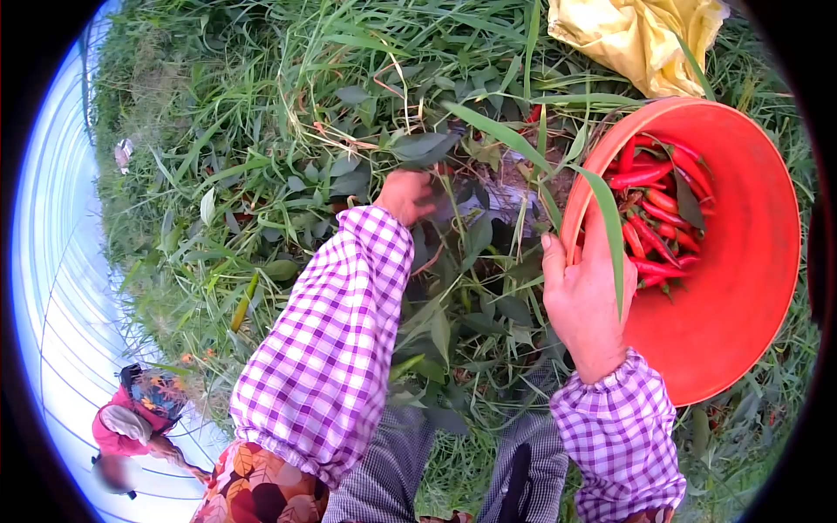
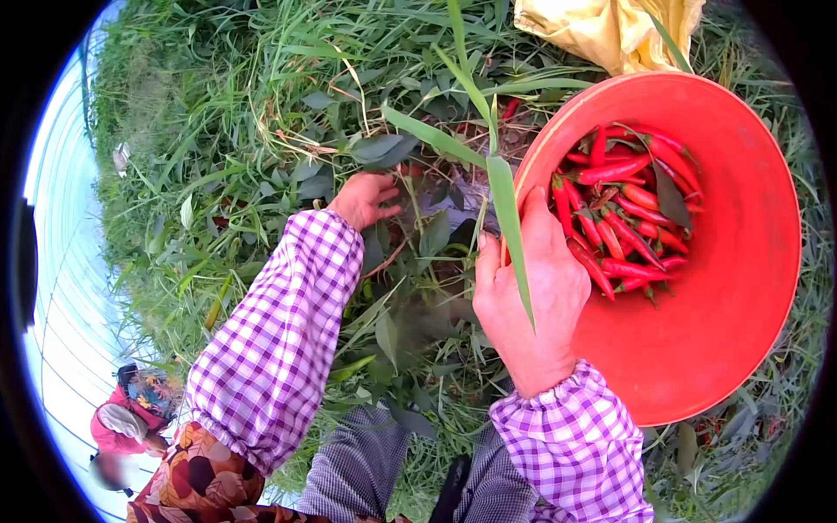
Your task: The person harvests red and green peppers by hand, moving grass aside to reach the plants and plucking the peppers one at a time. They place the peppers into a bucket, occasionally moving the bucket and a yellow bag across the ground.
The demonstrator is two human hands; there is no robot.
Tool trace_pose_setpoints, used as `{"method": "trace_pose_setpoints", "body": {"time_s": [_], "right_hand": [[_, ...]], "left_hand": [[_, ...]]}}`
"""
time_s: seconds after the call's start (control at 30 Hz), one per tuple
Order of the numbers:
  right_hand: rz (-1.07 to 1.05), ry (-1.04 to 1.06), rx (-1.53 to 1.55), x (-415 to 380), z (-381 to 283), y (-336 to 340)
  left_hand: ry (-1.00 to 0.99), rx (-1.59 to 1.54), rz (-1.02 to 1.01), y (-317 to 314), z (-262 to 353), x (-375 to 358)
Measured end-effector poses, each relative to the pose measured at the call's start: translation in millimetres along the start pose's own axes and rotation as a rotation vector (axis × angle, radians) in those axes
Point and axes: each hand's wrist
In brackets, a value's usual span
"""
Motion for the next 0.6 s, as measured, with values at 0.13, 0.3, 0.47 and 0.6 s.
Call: {"method": "trace_pose_setpoints", "body": {"time_s": [0.13, 0.3, 0.47, 0.6], "right_hand": [[0.044, 0.07, -0.036, -2, 5, -2], [0.029, 0.036, -0.043, -2, 1, -1], [0.022, 0.032, -0.054, -1, 2, -1], [0.045, 0.042, -0.064, 0, 2, -5]], "left_hand": [[-0.079, -0.268, 0.015, 2, -2, -1], [-0.179, -0.005, 0.09, 8, 10, -25], [-0.025, -0.008, 0.102, 24, 34, -42], [0.134, 0.046, -0.006, 37, 80, -63]]}}
Point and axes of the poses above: each hand's wrist, its own x-axis towards the middle knuckle, its own y-axis out of the back of the hand, z = x × y, and after that the axes turned 9 degrees about -z, right-handed
